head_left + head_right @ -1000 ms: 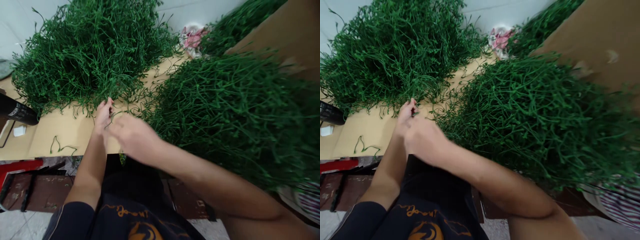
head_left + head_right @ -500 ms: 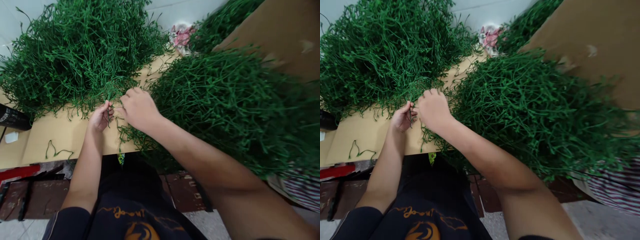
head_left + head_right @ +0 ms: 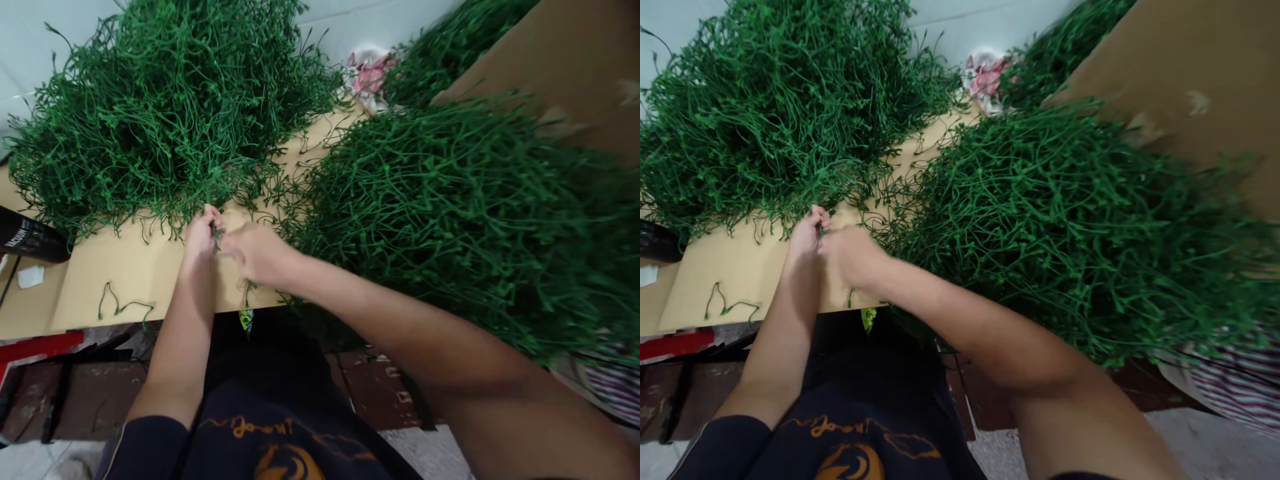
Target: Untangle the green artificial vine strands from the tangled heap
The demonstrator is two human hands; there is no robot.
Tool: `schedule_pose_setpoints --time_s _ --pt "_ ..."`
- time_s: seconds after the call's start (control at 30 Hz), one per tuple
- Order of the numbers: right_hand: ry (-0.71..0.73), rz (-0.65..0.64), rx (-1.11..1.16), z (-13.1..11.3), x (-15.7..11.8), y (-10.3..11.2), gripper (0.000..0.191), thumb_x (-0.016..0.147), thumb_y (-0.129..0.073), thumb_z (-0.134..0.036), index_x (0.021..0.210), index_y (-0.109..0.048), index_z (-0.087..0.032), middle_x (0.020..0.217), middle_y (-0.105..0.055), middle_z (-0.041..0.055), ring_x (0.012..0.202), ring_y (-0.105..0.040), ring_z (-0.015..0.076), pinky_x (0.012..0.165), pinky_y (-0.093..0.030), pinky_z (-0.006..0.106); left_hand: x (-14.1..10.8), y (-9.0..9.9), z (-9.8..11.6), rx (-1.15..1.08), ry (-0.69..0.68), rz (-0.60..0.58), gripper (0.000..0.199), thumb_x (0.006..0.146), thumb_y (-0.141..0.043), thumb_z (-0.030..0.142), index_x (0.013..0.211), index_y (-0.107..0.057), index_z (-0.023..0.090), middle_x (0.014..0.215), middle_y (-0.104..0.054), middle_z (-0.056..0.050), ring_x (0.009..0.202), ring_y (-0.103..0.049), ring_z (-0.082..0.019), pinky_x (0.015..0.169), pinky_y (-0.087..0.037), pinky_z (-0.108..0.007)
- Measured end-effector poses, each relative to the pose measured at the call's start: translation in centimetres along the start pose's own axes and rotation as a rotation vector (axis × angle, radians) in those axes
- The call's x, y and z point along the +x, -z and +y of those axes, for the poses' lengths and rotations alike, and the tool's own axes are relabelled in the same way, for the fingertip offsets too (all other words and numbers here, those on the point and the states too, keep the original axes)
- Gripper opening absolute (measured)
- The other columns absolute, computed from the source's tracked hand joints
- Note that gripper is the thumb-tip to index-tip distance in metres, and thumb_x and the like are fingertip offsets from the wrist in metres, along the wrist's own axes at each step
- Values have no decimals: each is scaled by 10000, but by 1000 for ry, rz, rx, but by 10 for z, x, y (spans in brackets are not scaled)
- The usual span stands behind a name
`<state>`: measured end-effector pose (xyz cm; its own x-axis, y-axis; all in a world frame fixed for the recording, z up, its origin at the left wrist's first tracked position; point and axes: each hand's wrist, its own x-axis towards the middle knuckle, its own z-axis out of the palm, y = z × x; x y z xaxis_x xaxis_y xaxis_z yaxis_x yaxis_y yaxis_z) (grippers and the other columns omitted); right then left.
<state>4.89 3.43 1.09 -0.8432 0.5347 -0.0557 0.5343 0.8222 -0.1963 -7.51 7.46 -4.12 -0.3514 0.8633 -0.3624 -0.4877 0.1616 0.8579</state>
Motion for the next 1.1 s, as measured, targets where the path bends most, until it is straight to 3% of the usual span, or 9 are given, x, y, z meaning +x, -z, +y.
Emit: schedule_pose_setpoints --time_s 0.07,0.13,0.27,0.33,0.47,0.63,0.73,0.87,1.1 --pt "242 -33 100 -12 -15 8 200 747 -481 -71 797 -666 -129 802 -668 77 775 -561 175 752 -397 303 2 3 2 -70 -34 61 274 906 -445 228 642 -402 165 479 -354 83 372 -328 -11 392 -265 -135" --pt "329 21 135 -9 -29 23 228 753 -488 -73 868 -672 -144 834 -670 66 809 -555 172 772 -405 308 -1 6 1 -56 -64 -18 243 896 -468 248 670 -444 159 515 -382 73 399 -363 -12 396 -276 -130" --pt "-336 172 -229 40 -50 58 207 824 -504 -167 818 -691 -79 849 -648 165 877 -539 254 719 -394 382 -13 11 -3 52 17 -332 226 819 -592 281 672 -507 133 557 -414 57 422 -394 -13 386 -284 -129" --pt "-520 311 -358 63 -54 67 334 870 -485 -312 889 -698 -55 972 -627 201 1019 -494 319 755 -372 431 -17 11 -3 49 34 -408 239 789 -630 299 670 -516 126 573 -416 54 420 -387 -11 375 -269 -128" --pt "-359 494 -240 70 -39 49 478 908 -381 -460 977 -674 -89 1073 -593 158 1085 -456 308 823 -353 455 -18 11 1 26 74 -490 277 791 -625 331 646 -493 137 543 -368 62 416 -368 -16 382 -267 -129" --pt "-243 343 6 59 10 10 285 878 -476 -293 1004 -640 -98 1019 -610 130 1004 -504 237 845 -375 358 -19 13 3 31 136 -546 328 750 -662 354 620 -451 139 544 -353 68 407 -340 -7 402 -261 -134" --pt "-214 322 82 63 24 3 263 893 -418 -241 921 -646 -113 932 -632 95 910 -529 190 806 -365 298 -19 11 2 118 94 -466 314 757 -650 361 651 -442 151 523 -339 81 393 -319 -11 397 -222 -136" --pt "-198 333 89 68 22 3 307 914 -365 -239 892 -642 -110 884 -621 95 853 -516 179 766 -348 278 -13 4 -6 289 -151 -222 228 755 -662 273 757 -451 186 484 -329 106 373 -278 -22 398 -169 -152" --pt "-218 328 80 65 21 -4 314 899 -382 -237 854 -663 -105 869 -608 106 866 -511 190 790 -357 287 -10 1 -14 483 -523 61 348 698 -700 154 1014 -572 219 571 -436 73 568 -460 -81 552 -305 -173"
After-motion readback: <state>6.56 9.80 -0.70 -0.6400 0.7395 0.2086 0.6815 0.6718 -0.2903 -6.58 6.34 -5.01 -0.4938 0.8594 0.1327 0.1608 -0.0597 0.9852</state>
